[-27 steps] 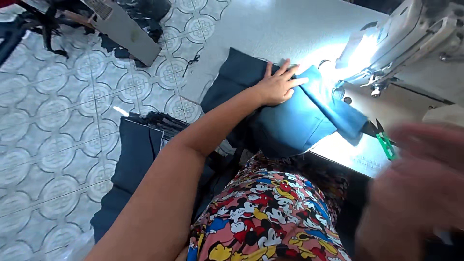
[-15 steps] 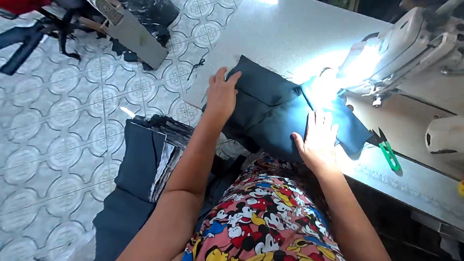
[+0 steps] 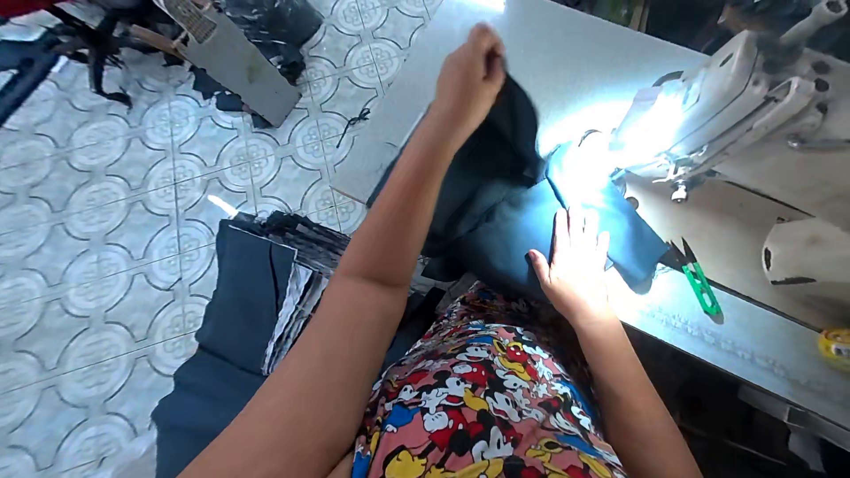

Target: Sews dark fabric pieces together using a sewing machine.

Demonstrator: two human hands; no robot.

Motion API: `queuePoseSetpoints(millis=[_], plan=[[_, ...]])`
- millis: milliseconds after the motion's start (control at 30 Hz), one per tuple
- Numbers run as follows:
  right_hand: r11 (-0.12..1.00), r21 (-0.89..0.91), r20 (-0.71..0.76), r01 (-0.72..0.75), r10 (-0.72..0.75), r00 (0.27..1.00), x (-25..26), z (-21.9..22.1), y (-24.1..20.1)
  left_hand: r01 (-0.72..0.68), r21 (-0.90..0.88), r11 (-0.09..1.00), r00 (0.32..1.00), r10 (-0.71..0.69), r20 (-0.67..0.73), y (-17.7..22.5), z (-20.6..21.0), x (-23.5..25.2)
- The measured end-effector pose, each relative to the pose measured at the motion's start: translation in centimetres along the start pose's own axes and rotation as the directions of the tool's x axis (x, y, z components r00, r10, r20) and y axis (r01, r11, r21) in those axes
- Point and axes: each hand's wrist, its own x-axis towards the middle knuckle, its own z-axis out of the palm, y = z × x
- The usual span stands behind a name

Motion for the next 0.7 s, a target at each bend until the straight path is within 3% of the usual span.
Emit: queuePoseSetpoints(millis=[67,133,333,467,600,700], plan=[[1.0,0.004,-0.022,0.0,0.0,1.0,0.0,0.2,0.1,-0.143,-0.14,0.98,0.982,0.158,0.104,1.2,2.4,1.2],[1.0,0.019,-0.05,0.007,-0.006,0.999,0.1,0.5,0.2,-0.16,-0.002,0.987,0.97,0.158,0.187,2.6,3.2,0.4],[1.0,0.025,-0.054,0.007,-0.005,0.999,-0.7,0.3,0.5,0.164,0.352,0.921,0.982,-0.186,0.03,2.4,4.2,-10.4],[0.999,-0.032,0.01,-0.04,0.041,0.999,-2.7,-0.6,0.5,0.247,0.48,0.842,0.936,-0.336,0.107,0.1,6.4,-14.6],[0.996,-0.071,-0.043,-0.046,0.043,0.998,-3.5,-1.3,-0.1,0.074,0.462,0.884,0.95,-0.204,0.238,-1.9,6.0,-10.9],[0.999,-0.049,-0.093,-0.001,-0.003,0.996,-2.6,-1.3,-1.5,-0.233,0.377,0.897,0.904,0.057,0.424,-5.1,5.2,-4.6]])
